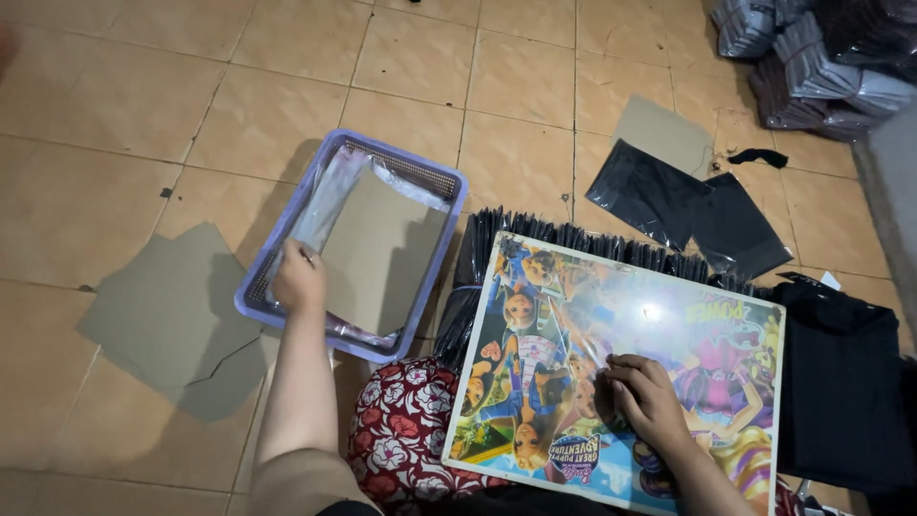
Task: The person folds a black t-shirt and places it into a clear plastic bag on a small table. They smooth the bag, seal it, and set it aside. The person repeats this process with another t-shirt.
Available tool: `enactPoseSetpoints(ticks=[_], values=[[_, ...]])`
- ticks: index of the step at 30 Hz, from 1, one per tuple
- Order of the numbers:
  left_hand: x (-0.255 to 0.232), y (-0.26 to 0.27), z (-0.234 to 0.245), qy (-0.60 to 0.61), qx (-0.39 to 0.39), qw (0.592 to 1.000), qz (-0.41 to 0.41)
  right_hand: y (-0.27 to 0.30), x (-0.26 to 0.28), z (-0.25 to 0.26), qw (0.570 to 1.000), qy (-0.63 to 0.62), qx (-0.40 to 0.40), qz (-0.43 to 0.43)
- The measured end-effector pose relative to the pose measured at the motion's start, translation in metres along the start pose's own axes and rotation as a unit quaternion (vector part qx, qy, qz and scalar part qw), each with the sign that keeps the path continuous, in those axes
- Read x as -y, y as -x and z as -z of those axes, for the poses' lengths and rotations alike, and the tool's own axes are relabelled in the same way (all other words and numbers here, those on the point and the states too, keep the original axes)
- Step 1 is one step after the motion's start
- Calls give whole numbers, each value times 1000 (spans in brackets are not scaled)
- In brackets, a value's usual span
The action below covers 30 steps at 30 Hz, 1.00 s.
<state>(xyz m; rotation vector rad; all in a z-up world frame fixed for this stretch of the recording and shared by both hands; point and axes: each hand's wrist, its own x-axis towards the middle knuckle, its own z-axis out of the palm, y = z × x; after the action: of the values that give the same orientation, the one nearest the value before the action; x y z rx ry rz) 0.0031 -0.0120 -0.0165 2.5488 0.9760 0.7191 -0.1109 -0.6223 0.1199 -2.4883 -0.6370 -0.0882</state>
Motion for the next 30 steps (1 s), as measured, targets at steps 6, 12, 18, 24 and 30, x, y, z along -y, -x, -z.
enactPoseSetpoints(ticks=[6,12,18,24,30], values=[[30,-22,-4,73,164,980,82,-2,5,3,1000,-5,13,-12],[76,-20,-39,1,207,970,125,-4,10,4,1000,-6,10,-2],[33,-30,13,37,131,989,49,-1,1,0,1000,-6,9,14],[-77,-34,162,-29,95,992,-81,-5,12,3,1000,-5,-7,-12],[-183,6,317,138,155,966,-154,-5,0,-5,998,-49,-34,17]])
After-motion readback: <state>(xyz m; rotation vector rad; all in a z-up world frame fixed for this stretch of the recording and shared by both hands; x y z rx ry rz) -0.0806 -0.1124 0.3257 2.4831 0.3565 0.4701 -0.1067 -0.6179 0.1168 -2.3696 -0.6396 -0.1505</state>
